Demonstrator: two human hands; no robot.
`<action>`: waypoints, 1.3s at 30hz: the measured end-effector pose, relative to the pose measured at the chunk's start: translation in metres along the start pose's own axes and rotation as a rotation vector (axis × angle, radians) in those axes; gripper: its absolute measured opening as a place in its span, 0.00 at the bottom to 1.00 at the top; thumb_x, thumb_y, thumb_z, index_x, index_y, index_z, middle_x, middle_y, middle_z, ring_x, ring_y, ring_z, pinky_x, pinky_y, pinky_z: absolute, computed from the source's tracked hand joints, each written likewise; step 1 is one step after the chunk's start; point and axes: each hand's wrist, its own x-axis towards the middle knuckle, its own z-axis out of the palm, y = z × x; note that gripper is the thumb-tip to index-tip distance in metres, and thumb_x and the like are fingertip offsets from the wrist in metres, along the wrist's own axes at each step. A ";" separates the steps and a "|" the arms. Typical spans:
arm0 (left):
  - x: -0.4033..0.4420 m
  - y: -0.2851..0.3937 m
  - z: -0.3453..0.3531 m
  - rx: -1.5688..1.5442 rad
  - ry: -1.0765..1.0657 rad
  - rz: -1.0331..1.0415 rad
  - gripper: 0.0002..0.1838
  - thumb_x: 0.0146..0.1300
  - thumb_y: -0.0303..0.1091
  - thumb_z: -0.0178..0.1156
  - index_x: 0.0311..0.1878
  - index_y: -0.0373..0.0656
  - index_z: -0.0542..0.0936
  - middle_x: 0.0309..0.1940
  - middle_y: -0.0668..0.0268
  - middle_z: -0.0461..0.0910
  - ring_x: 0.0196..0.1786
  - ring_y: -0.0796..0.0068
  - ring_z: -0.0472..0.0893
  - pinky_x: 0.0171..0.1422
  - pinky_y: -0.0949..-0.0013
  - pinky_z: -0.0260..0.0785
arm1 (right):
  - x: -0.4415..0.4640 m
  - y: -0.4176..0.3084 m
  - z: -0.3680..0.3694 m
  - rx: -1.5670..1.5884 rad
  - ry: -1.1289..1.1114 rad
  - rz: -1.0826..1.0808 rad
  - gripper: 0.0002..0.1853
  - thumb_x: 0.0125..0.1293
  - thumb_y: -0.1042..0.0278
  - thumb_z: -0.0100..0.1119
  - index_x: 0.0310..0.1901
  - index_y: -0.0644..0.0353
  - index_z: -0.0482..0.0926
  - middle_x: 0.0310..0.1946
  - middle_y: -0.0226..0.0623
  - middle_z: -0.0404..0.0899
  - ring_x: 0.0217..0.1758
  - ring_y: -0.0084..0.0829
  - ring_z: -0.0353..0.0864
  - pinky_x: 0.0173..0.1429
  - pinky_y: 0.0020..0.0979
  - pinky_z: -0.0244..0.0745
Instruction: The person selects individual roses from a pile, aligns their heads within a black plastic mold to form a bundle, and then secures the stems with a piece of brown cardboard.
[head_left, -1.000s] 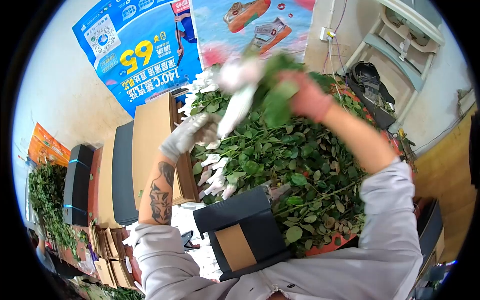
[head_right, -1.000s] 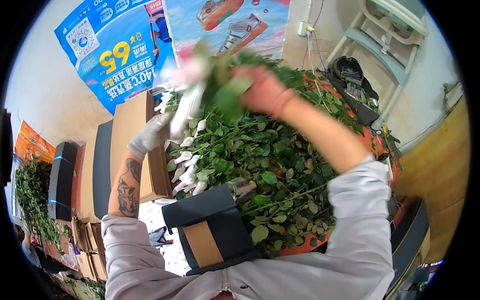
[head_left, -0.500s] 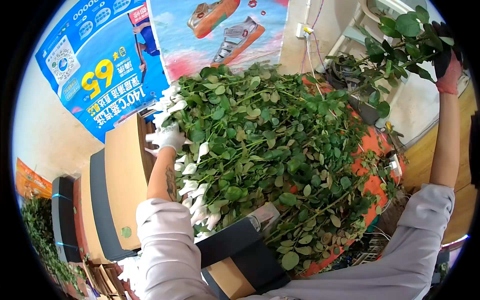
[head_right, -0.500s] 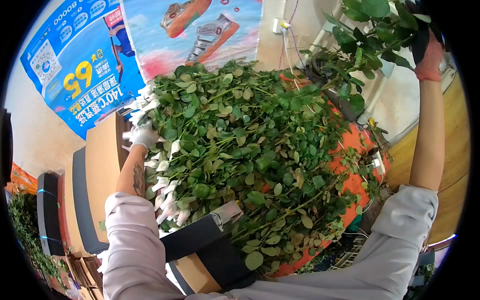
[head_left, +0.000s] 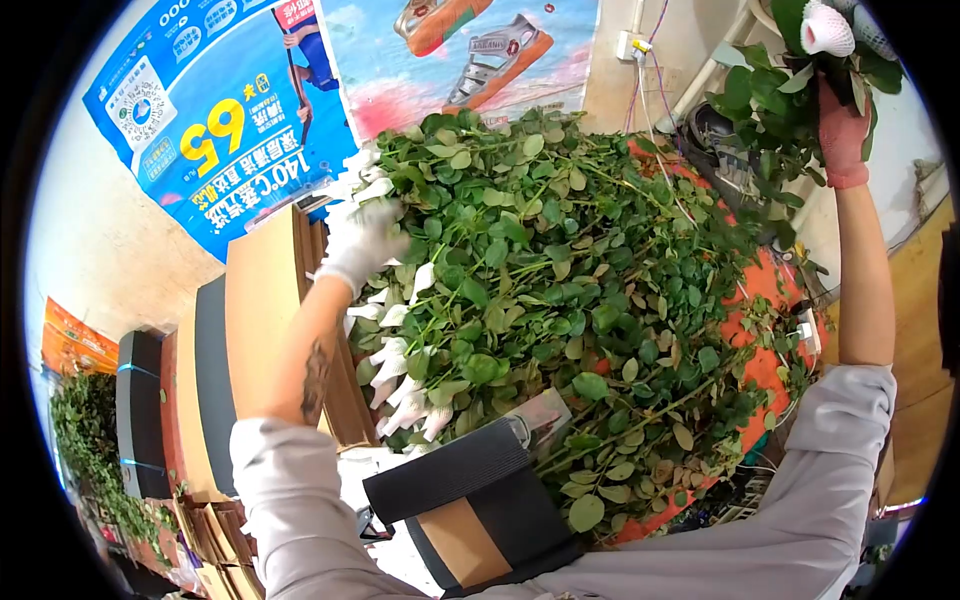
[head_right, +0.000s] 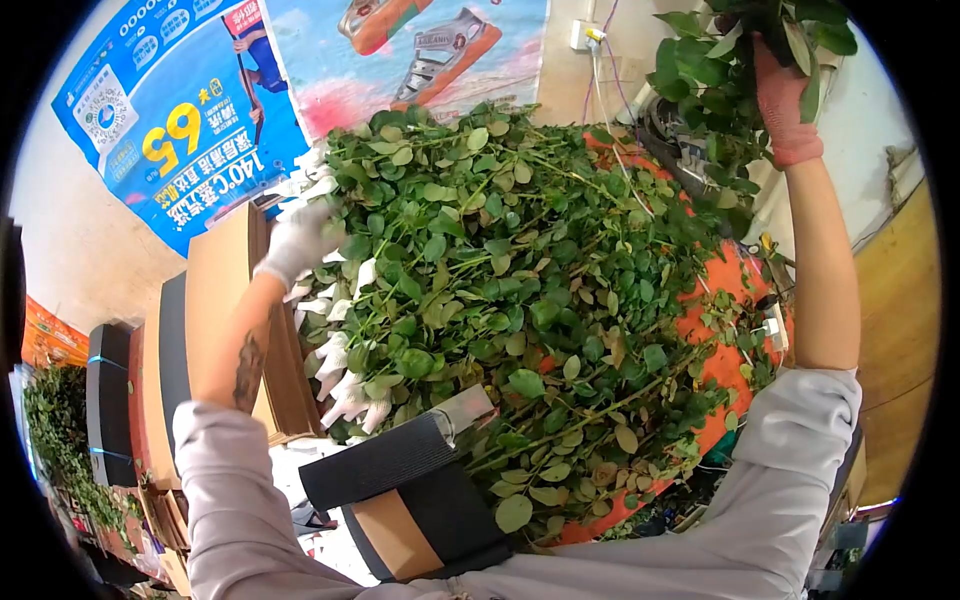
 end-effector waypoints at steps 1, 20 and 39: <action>0.020 0.004 -0.009 0.130 0.128 0.055 0.34 0.52 0.47 0.62 0.62 0.47 0.67 0.62 0.55 0.67 0.64 0.57 0.67 0.67 0.61 0.59 | -0.003 -0.009 -0.008 -0.131 -0.024 -0.045 0.15 0.63 0.73 0.51 0.52 0.54 0.78 0.51 0.41 0.76 0.56 0.37 0.72 0.61 0.32 0.64; 0.055 0.025 0.051 0.068 0.083 0.128 0.17 0.49 0.29 0.53 0.45 0.48 0.79 0.41 0.57 0.79 0.49 0.58 0.78 0.55 0.59 0.64 | -0.043 0.023 -0.011 0.503 0.093 0.148 0.17 0.61 0.76 0.52 0.53 0.59 0.76 0.48 0.40 0.76 0.54 0.36 0.72 0.59 0.33 0.64; -0.005 0.007 -0.017 -0.130 0.088 0.065 0.17 0.60 0.42 0.51 0.50 0.46 0.77 0.49 0.58 0.78 0.53 0.55 0.76 0.57 0.57 0.68 | -0.058 0.009 -0.029 0.991 0.083 0.562 0.13 0.63 0.71 0.57 0.48 0.66 0.76 0.42 0.44 0.78 0.44 0.38 0.77 0.52 0.33 0.68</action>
